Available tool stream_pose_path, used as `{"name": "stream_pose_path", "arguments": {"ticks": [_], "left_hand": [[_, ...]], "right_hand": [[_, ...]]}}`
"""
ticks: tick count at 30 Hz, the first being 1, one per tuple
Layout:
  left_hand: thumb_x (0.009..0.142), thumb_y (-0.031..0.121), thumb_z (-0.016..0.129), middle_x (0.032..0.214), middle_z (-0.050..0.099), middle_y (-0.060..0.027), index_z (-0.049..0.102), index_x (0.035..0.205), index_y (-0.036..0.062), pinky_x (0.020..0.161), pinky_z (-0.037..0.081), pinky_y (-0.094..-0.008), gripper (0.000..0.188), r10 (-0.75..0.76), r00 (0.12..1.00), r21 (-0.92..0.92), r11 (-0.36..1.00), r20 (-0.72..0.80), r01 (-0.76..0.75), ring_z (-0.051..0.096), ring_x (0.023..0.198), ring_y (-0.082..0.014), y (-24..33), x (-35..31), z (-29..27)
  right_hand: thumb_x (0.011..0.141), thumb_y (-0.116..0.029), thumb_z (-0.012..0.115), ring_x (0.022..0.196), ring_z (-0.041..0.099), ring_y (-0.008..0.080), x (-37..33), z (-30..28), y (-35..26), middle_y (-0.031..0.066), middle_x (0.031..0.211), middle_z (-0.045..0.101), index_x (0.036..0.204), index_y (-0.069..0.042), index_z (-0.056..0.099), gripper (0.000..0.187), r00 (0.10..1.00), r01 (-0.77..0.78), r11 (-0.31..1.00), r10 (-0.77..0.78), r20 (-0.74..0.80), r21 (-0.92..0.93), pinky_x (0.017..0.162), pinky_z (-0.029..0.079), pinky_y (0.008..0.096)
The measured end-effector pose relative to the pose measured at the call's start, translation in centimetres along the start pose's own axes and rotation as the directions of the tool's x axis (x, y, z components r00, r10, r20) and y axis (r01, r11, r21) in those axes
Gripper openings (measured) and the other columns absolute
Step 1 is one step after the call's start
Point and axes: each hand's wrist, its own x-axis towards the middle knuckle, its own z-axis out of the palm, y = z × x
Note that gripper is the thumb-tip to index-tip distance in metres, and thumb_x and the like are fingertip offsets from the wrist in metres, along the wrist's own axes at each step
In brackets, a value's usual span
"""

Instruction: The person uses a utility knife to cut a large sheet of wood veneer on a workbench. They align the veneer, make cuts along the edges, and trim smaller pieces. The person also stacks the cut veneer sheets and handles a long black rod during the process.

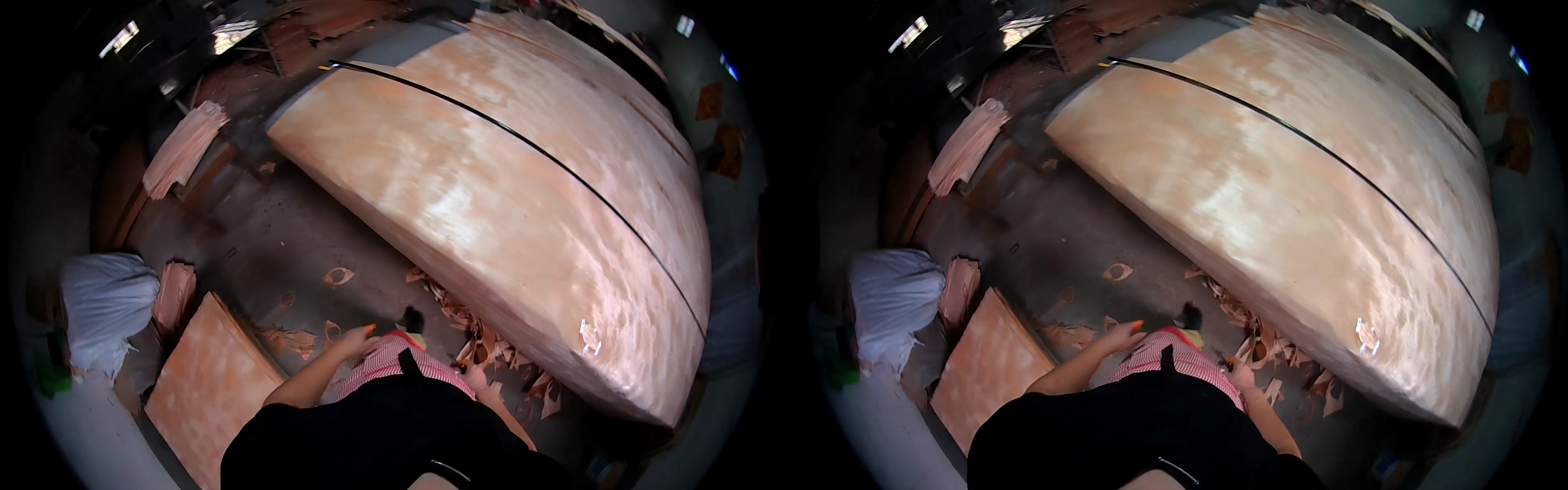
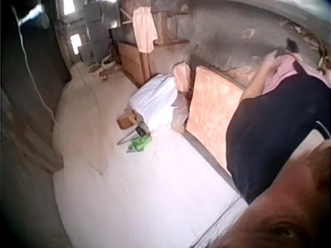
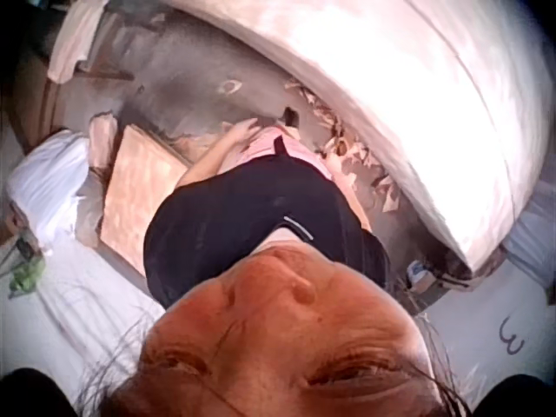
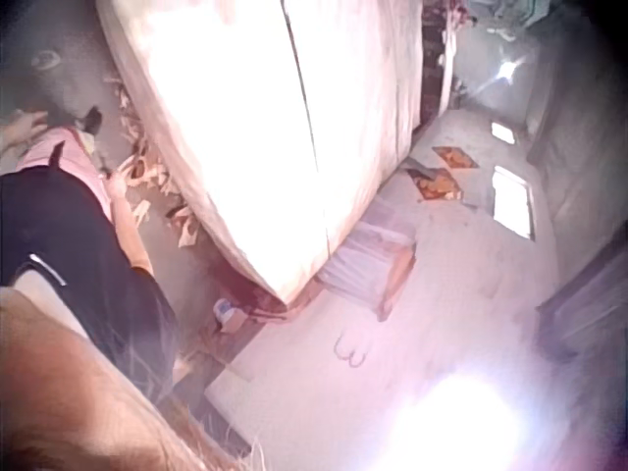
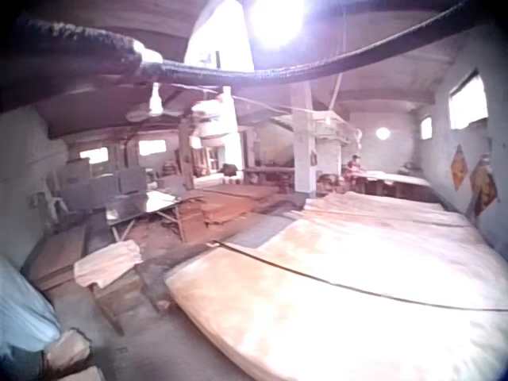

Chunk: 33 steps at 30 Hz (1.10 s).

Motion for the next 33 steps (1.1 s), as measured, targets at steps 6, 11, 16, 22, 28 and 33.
{"name": "stream_pose_path", "arguments": {"ticks": [6,11,16,22,28,33], "left_hand": [[0.083,0.04,0.044,0.104,0.058,-0.0154,0.057,0.107,0.0052,0.081,0.042,-0.0348,0.044,-0.417,0.908,-0.182,0.89,0.051,0.419,0.055,0.095,-0.0277,-8.8,-10.0,-7.2],[0.082,0.04,0.044,0.107,0.056,-0.0168,0.055,0.109,0.0027,0.083,0.041,-0.0355,0.047,-0.432,0.893,-0.051,0.896,0.127,0.441,0.054,0.096,-0.0299,-26.2,-4.0,-6.2],[0.082,0.041,0.048,0.107,0.056,-0.0165,0.052,0.112,0.0022,0.084,0.042,-0.0333,0.049,-0.269,0.96,-0.287,0.928,-0.075,0.237,0.054,0.099,-0.0303,-31.2,0.4,-13.3],[0.081,0.043,0.05,0.097,0.059,-0.0158,0.054,0.107,0.0035,0.076,0.045,-0.0349,0.047,-0.25,0.959,-0.305,0.931,-0.13,0.202,0.057,0.087,-0.0297,-36.6,-1.9,-25.5],[0.084,0.039,0.049,0.086,0.059,-0.0165,0.055,0.104,0.0039,0.07,0.045,-0.0339,0.041,-0.287,0.948,-0.657,0.742,-0.138,0.129,0.059,0.08,-0.0282,-47.0,2.8,-31.6],[0.087,0.029,0.046,0.088,0.058,-0.017,0.053,0.103,0.0046,0.071,0.044,-0.0362,0.03,0.111,0.879,-0.259,0.932,-0.464,-0.254,0.057,0.081,-0.0296,-50.1,6.0,-40.7]], "right_hand": [[0.077,-0.033,0.05,0.086,0.057,0.0355,4.3,2.5,-4.0,0.0213,0.089,0.06,0.097,-0.01,0.059,0.032,0.994,0.06,0.982,-0.042,0.104,-0.177,0.075,0.044,0.042],[0.078,-0.029,0.049,0.085,0.058,0.0308,8.4,3.5,-10.1,0.0147,0.089,0.061,0.1,-0.014,0.059,0.028,0.998,0.05,0.99,-0.046,0.037,-0.135,0.074,0.045,0.0405],[0.082,-0.035,0.045,0.083,0.059,0.0281,13.3,6.4,-19.4,0.0123,0.089,0.061,0.101,-0.018,0.059,0.029,0.992,0.06,0.919,-0.013,0.123,-0.389,0.071,0.046,0.0387],[0.078,-0.028,0.045,0.092,0.055,0.0331,23.5,8.2,-33.5,0.0173,0.101,0.057,0.102,-0.017,0.058,0.03,0.936,0.292,0.753,-0.351,0.015,-0.589,0.078,0.045,0.0404],[0.073,-0.011,0.043,0.084,0.059,0.0294,33.9,6.8,-53.1,0.0138,0.092,0.06,0.1,-0.014,0.058,0.031,0.953,0.265,0.817,-0.301,0.013,-0.512,0.07,0.047,0.04],[0.079,-0.014,0.042,0.092,0.055,0.029,48.0,6.7,-63.5,0.0122,0.1,0.056,0.103,-0.022,0.057,0.03,0.923,0.307,0.883,-0.367,-0.116,-0.356,0.079,0.043,0.0395]]}}
